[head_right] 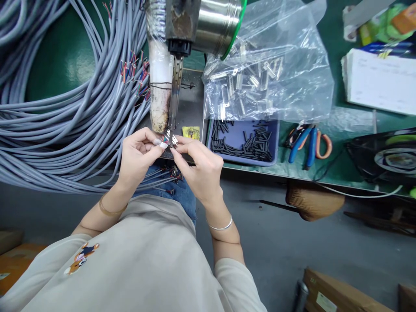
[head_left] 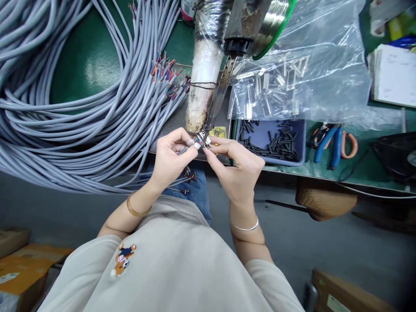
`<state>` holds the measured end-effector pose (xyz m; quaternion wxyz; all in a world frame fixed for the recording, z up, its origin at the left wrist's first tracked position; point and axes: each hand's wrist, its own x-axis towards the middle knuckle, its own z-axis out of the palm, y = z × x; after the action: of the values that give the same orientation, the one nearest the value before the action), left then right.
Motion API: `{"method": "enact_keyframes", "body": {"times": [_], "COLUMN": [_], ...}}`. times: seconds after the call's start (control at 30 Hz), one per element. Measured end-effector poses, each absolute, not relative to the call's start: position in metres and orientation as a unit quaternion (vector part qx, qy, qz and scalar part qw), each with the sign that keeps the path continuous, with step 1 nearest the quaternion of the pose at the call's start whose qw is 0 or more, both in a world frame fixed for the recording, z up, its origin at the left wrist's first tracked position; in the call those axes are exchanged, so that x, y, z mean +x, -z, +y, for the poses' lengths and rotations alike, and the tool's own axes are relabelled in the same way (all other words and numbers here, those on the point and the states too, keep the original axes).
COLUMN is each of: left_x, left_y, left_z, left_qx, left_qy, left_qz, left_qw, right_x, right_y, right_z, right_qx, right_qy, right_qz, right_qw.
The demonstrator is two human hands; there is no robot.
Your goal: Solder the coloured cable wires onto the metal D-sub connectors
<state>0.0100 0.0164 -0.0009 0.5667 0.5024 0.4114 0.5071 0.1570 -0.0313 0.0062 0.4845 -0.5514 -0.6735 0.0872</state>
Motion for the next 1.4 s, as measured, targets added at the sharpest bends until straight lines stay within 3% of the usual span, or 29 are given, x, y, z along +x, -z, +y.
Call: {"method": "enact_keyframes", "body": {"times": [0.97,1.23,1.4], "left_x": [0.008,0.003,-0.002], "left_y": [0.004,0.014,0.02], "left_z": [0.013,-0.003,-0.009], "left_qx": [0.5,0.555,0.652], "left_qy": [-0.468,-0.446,-0.467], "left_qz": [0.432,0.458,0.417], "left_qw": [0.586,0.532,0.427], "right_x": [0.158,0.161,0.159], "right_y": [-0.003,0.002,-0.001], "right_z": [-0.037,-0.041,-0.046], "right_qx": [-0.575,-0.577,-0.6], "right_qy": [-0.063,-0.025,-0.068], "right_qz": [-0.689,-0.69,-0.661], "right_qw": [0.436,0.436,0.445]}}
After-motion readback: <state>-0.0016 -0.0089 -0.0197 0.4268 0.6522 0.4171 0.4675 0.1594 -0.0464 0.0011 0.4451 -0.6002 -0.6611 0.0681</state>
